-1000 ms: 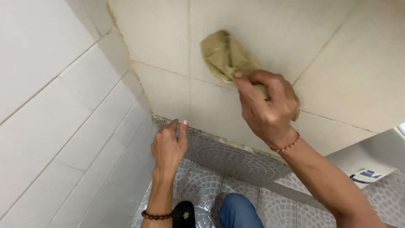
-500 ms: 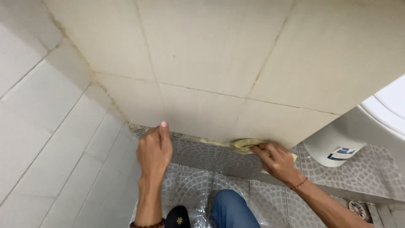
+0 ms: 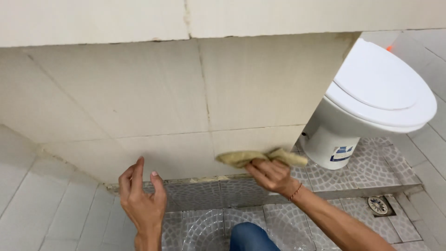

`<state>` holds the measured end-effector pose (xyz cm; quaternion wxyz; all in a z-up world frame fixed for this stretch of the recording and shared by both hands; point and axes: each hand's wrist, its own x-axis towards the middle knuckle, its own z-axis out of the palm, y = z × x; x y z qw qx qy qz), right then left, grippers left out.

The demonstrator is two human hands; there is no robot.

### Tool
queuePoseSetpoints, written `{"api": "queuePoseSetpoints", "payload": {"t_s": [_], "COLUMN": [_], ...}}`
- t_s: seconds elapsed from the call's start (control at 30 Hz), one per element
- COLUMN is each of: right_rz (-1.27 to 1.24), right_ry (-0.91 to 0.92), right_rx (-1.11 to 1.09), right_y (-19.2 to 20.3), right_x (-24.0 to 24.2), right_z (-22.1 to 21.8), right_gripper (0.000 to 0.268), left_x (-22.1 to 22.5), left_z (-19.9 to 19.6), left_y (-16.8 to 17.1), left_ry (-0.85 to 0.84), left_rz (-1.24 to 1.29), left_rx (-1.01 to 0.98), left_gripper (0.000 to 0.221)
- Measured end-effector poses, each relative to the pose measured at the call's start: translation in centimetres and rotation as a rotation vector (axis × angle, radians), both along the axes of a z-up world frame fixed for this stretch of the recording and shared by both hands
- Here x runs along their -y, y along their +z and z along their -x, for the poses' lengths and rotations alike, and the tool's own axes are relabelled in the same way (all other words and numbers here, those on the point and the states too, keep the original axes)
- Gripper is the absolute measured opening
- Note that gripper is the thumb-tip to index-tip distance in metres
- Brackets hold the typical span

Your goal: The recorder is seen cleaning and organizing toiletries in a bathroom.

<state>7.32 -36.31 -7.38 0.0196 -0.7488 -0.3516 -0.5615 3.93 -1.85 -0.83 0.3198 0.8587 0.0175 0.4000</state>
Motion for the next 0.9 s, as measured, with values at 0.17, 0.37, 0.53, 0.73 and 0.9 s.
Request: {"api": "queuePoseSetpoints", "payload": {"t_s": [0.17, 0.37, 0.53, 0.73, 0.9], "right_rz": [0.047, -0.402, -0.576, -0.178, -0.393], "right_ry": [0.028, -0.167, -0.184, -0.071, -0.097], "right_rx": [-0.017, 0.106, 0.098, -0.022, 0.069], "right_y": [3.1, 19.5, 16.3, 7.3, 18.8], "right_x": [4.0, 5.6, 3.1, 4.7, 7.6], "right_z": [0.1, 0.7, 1.6, 1.6, 2.0], "right_gripper": [0.011, 0.022, 0.029, 0.022, 0.021], "left_x": [1.5, 3.7, 4.6, 4.3, 4.8], "left_z": [0.3, -0.6, -1.6, -1.3, -1.6], "left_y": [0.5, -0.1, -0.7, -0.5, -0.5], "left_ry": [0.021, -0.034, -0.06, -0.131, -0.144], "left_rz": [-0.186, -0.259, -0.271, -0.29, -0.285], "left_rx": [0.068, 0.097, 0.071, 0.054, 0.054], "left_gripper": [0.057, 0.069, 0.077, 0.08, 0.082]}}
